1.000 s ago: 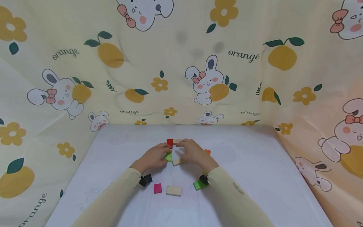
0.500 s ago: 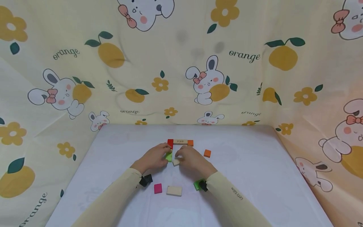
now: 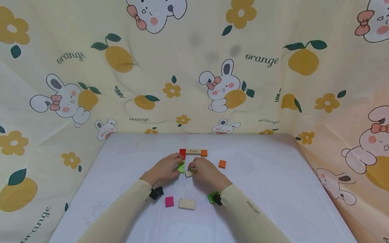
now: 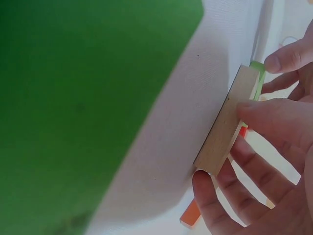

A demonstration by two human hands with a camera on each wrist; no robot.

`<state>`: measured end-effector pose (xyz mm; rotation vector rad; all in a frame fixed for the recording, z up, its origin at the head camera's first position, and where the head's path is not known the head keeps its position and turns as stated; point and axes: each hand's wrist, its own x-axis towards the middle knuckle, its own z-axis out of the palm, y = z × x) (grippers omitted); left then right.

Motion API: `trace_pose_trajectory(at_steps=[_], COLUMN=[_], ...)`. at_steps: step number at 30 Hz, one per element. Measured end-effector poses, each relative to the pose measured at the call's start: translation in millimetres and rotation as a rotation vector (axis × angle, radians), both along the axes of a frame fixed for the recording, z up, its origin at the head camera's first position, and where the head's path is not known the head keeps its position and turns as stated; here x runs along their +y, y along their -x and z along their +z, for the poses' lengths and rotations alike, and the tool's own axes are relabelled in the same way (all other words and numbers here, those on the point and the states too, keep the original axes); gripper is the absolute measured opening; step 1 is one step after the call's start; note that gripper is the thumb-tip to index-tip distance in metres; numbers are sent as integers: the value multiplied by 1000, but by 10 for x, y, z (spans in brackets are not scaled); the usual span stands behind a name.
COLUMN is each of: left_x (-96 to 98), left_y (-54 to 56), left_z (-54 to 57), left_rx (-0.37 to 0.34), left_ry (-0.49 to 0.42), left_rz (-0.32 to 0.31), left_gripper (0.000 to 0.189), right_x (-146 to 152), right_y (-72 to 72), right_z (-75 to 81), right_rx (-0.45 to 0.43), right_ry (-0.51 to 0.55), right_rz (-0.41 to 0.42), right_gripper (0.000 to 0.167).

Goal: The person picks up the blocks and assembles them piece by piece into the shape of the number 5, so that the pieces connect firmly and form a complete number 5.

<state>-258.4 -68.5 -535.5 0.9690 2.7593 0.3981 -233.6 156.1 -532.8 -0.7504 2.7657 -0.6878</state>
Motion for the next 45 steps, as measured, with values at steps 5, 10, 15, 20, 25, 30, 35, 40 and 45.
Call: trace_pose_trajectory(at_steps=[5,10,15,20,25,30,35,40,45], left_x=[-7,-2,-4,-12,-17,-19,-20,-21,-19], left_y=[1,-1,1,8,21,29,35,33,26], left_z=[-9,-15,-16,2,18,11,-12,-22,-6], left_rx=[-1,-14,-21,-25,-33,-26,-17,-12,-15], left_ry=[-6,1,7,5,9,14,17,15,-5], left_rz=[-4,-2,-1,-5,-6,-9,-11,-10,-12], left_gripper=[40,41,41,41,41,40,39,39,38], right_x=[-6,-5,-8,-10,-21,-51,-84,-111,-125], right_y=[-10,-5,-4,-3,10,38,63,78,75], right_z=[11,-8,4,39,78,112,112,98,92], right_rx=[-29,-49,-69,-74,-66,-60,-58,-50,-46], right_ry=[-4,-35,-44,-45,-40,-61,-94,-104,-94], right_rz=[-16,-30,-51,-56,-62,-88,-110,-106,-105], right_gripper=[29,30,30,30,29,26,24,22,21])
